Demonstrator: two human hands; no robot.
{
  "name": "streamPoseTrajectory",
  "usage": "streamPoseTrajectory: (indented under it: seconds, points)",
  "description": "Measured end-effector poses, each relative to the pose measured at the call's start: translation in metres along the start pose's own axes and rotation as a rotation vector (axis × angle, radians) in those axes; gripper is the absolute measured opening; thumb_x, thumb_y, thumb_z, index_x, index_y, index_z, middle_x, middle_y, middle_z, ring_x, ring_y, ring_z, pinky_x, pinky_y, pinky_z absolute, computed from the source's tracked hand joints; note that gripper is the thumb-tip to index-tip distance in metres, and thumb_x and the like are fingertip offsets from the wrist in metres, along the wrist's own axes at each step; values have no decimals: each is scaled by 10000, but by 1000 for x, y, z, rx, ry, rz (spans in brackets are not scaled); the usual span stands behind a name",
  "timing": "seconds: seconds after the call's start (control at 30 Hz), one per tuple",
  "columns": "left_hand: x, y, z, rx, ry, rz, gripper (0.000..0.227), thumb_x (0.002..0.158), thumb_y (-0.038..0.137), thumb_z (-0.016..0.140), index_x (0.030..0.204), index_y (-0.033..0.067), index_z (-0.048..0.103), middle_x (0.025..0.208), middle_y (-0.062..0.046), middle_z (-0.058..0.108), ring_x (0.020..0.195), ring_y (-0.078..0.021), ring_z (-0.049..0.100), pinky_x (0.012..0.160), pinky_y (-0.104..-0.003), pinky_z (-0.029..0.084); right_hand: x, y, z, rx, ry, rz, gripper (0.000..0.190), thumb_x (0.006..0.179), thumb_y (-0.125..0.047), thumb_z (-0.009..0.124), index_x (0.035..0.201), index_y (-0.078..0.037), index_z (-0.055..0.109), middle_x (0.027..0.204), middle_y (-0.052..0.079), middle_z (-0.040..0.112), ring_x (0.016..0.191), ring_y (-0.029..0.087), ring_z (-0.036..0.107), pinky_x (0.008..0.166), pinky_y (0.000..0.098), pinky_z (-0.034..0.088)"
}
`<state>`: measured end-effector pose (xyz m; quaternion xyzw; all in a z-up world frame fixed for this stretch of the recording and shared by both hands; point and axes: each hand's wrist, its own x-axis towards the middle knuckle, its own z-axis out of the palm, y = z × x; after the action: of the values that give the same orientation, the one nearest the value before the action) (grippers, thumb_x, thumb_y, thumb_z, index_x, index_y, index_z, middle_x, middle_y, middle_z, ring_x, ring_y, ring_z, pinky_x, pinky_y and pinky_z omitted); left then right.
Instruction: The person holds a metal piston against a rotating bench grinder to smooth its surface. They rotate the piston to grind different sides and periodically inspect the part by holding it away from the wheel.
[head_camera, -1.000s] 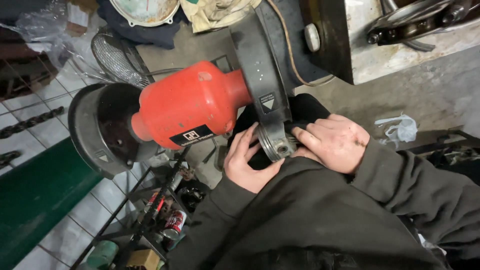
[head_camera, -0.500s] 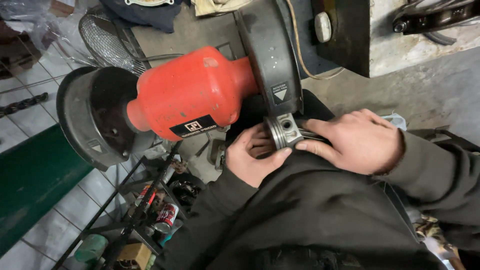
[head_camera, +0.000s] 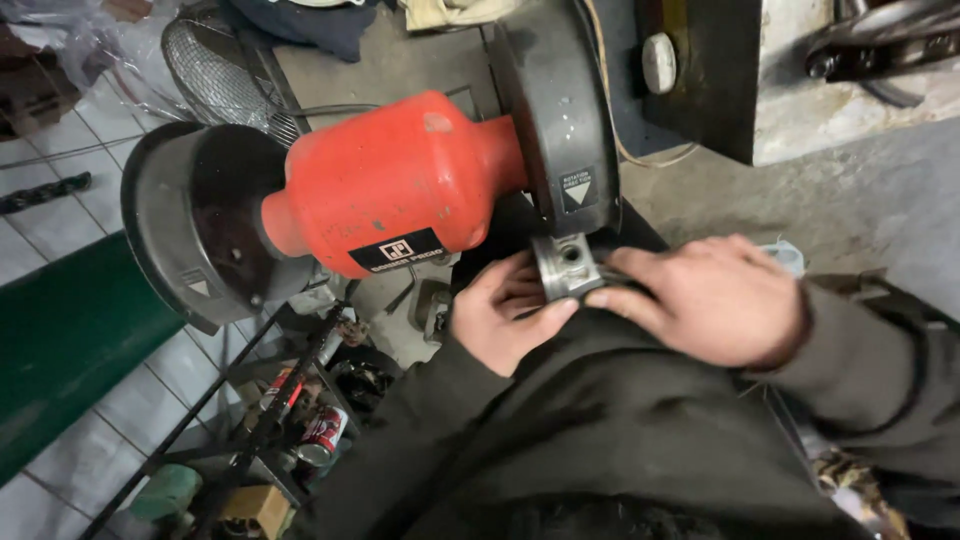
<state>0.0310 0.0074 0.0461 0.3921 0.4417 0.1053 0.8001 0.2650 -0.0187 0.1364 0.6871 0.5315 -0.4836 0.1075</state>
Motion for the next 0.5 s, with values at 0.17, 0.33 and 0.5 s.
streamPoseTrajectory:
  seconds: [0.17,0.33,0.5]
  points:
    - [-1,-12,-19,-82,24,3,707,850,48,818,1460,-87,487,1209,-153,693,1076,-194,698,958,-335,586,0,-15,15,132,78,-45,470,911,-545,584,1183,-176,686,743,192,717,710,422,701,675,548,555]
    - [0,-11,-20,-114,11,-72,709,854,61,809,1464,-85,478,1223,-141,666,1113,-175,672,977,-316,564,-11,-23,25,225,131,18,436,917,-487,583,1142,-124,670,747,203,721,734,446,689,652,567,530]
    - [4,1,-23,-104,-10,-42,709,885,75,788,1494,-104,472,1264,-159,662,1130,-190,659,993,-323,538,-11,-34,26,280,206,75,435,923,-469,596,1116,-80,635,721,213,714,729,447,688,656,557,528]
